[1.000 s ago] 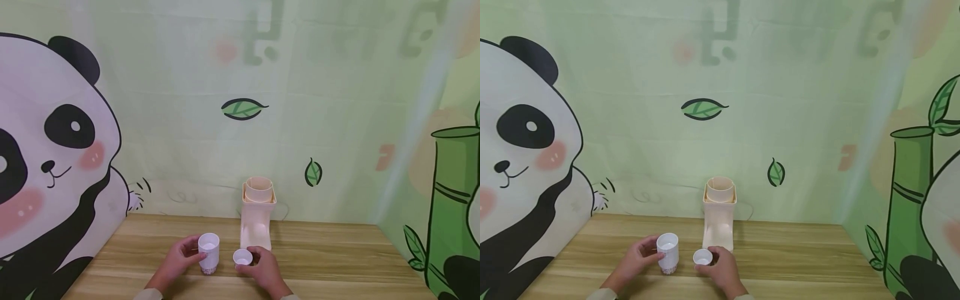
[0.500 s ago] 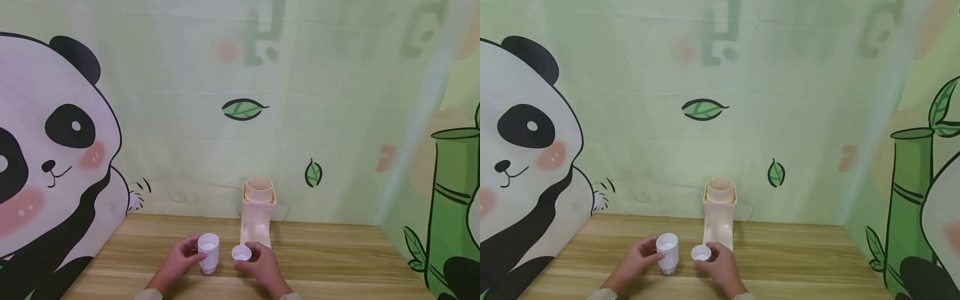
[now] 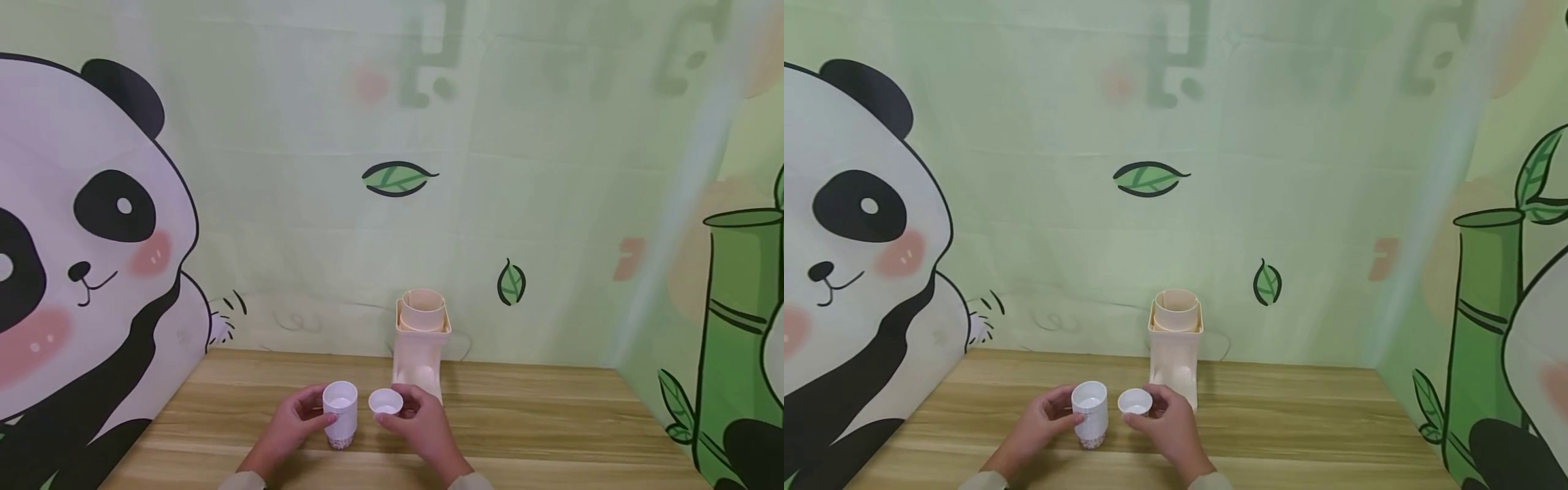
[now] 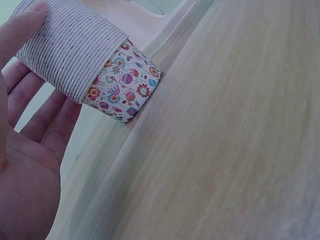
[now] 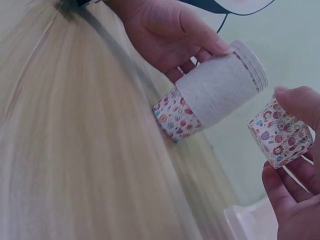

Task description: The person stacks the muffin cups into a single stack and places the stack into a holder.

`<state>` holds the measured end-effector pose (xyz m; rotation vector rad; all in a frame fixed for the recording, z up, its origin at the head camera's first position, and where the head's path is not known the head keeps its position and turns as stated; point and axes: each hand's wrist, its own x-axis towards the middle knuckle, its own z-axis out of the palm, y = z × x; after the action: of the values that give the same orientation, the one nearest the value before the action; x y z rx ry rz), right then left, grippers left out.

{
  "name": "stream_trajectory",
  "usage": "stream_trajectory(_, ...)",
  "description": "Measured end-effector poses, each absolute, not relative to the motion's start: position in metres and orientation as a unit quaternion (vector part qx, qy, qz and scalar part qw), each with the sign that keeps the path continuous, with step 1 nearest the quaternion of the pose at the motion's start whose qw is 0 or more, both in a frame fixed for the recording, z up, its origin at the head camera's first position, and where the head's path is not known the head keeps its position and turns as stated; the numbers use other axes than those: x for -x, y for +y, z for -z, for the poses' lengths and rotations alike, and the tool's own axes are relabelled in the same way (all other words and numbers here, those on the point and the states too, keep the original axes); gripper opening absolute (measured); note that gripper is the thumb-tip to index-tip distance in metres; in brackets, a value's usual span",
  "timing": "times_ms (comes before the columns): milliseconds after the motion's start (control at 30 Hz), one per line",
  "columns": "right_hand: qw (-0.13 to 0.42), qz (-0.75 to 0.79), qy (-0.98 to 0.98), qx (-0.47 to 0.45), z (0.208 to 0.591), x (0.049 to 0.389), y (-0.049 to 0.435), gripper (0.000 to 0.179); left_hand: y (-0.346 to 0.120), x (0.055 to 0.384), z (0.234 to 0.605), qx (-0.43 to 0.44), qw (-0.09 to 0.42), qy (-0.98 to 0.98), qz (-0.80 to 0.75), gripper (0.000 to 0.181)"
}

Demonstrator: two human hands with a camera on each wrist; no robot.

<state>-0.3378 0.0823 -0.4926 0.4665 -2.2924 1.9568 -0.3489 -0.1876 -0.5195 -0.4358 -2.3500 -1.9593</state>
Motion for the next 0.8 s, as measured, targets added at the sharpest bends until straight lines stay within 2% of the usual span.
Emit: stream_trajectory(800, 0.046, -0.677, -0.714, -0.174, 0.46, 0.34, 0.056, 0.056, -0.189, 0.349, 0.521, 0.144, 0.022, -0.757, 0.637, 0.054)
